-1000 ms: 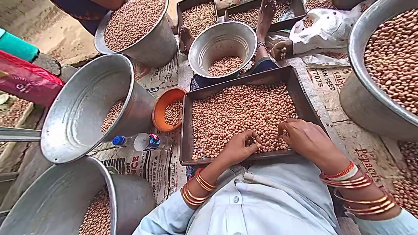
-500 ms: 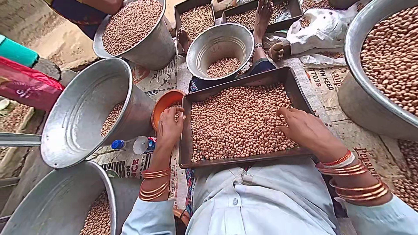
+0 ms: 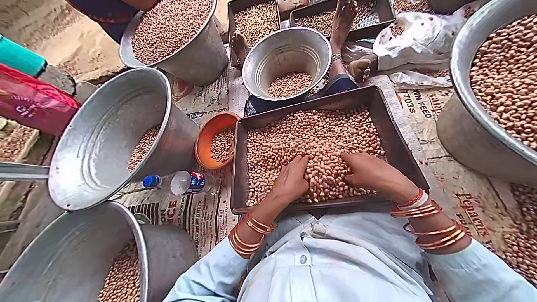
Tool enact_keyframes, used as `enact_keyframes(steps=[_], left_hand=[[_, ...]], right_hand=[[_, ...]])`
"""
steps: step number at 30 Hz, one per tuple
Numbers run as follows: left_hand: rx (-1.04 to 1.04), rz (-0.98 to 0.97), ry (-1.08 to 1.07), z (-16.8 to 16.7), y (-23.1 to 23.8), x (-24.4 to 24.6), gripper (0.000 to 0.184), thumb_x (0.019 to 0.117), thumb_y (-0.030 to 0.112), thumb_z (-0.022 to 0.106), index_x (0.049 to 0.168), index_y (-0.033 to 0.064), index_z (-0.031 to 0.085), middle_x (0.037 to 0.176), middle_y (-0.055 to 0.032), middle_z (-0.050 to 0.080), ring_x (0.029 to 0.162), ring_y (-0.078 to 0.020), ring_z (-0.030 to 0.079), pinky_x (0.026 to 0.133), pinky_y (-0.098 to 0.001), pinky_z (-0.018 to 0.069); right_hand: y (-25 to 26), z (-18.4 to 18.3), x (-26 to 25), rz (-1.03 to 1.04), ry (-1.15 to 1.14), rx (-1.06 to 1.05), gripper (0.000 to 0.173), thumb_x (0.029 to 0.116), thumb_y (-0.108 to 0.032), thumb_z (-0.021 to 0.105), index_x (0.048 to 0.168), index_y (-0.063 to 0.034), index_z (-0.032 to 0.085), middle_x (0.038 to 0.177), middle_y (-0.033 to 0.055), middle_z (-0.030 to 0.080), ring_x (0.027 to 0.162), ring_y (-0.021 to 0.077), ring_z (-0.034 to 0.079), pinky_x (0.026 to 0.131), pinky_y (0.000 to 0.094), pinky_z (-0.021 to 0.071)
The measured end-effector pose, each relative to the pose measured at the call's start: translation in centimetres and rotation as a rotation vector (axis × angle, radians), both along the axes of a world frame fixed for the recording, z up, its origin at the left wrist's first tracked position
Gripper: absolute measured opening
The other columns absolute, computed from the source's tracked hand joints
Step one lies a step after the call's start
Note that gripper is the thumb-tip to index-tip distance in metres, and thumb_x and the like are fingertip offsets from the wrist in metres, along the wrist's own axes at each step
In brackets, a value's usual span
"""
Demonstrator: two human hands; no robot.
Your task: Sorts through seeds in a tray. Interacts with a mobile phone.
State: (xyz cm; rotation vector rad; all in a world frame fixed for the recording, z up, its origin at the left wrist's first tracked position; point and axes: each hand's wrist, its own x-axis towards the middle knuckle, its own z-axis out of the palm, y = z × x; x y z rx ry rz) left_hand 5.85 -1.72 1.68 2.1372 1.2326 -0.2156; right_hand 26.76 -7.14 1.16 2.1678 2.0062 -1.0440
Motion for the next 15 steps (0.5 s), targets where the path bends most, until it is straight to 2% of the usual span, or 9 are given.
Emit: enact_keyframes(steps=[2,3,4,6,9,15], left_hand=[[-0.042,-0.034,-0.197,0.7,0.4,1.1,0.052,0.0979,0.007,0.064,0.148,0.0084,0.052,0.142,-0.015,0.057,0.126,-0.0288,0.06,0.106,-0.0492,0.0493],[-0.003,-0.045,-0.293,0.9,0.8,1.3,0.043,0.0992,0.012,0.066,0.142,0.011,0.058,0.138,-0.0126,0.06,0.118,-0.0255,0.064,0.1,-0.047,0.0537],[0.084,-0.045,-0.367,1.0,1.5,1.5,0.033,0.0991,0.014,0.068,0.132,0.0122,0.064,0.129,-0.0106,0.063,0.104,-0.0221,0.069,0.089,-0.0435,0.0593],[0.345,-0.033,-0.425,1.6,3.0,1.2,0.018,0.0967,0.006,0.069,0.114,0.0073,0.072,0.114,-0.0131,0.068,0.088,-0.0248,0.071,0.077,-0.0437,0.061],[0.543,-0.01,-0.307,1.7,5.2,0.1,0.014,0.0964,0.002,0.067,0.107,0.0054,0.075,0.103,-0.017,0.069,0.091,-0.0348,0.069,0.08,-0.0525,0.0573],[0.545,-0.035,-0.104,-0.8,7.1,1.1,0.013,0.0945,0.009,0.072,0.106,0.0095,0.079,0.108,-0.0169,0.069,0.108,-0.0392,0.064,0.086,-0.0554,0.0542]], right_hand=[[0.1,0.3,0.4,-0.013,0.066,0.105,0.034,0.0891,-0.01,0.076,0.121,-0.0027,0.068,0.098,0.0201,0.071,0.096,0.0396,0.068,0.082,0.0607,0.0523],[0.1,0.5,0.8,-0.026,0.093,0.159,0.034,0.0892,-0.009,0.076,0.122,-0.0043,0.07,0.099,0.0189,0.072,0.095,0.0386,0.069,0.082,0.0612,0.0532],[-0.1,0.7,1.3,-0.033,0.112,0.229,0.031,0.0894,-0.009,0.076,0.12,-0.006,0.071,0.098,0.0173,0.073,0.093,0.0371,0.07,0.08,0.0608,0.0541],[-0.5,1.2,2.4,-0.056,0.121,0.346,0.022,0.0919,-0.009,0.075,0.114,-0.0104,0.073,0.095,0.0126,0.074,0.084,0.0335,0.071,0.075,0.0599,0.0552],[-1.2,2.0,3.8,-0.105,0.082,0.419,0.021,0.0946,-0.007,0.07,0.114,-0.0139,0.074,0.098,0.009,0.075,0.082,0.031,0.071,0.072,0.0598,0.0556],[-2.0,1.9,4.8,-0.191,0.021,0.417,0.017,0.097,-0.012,0.071,0.113,-0.0148,0.073,0.089,0.0088,0.074,0.076,0.0318,0.071,0.067,0.0604,0.0535]])
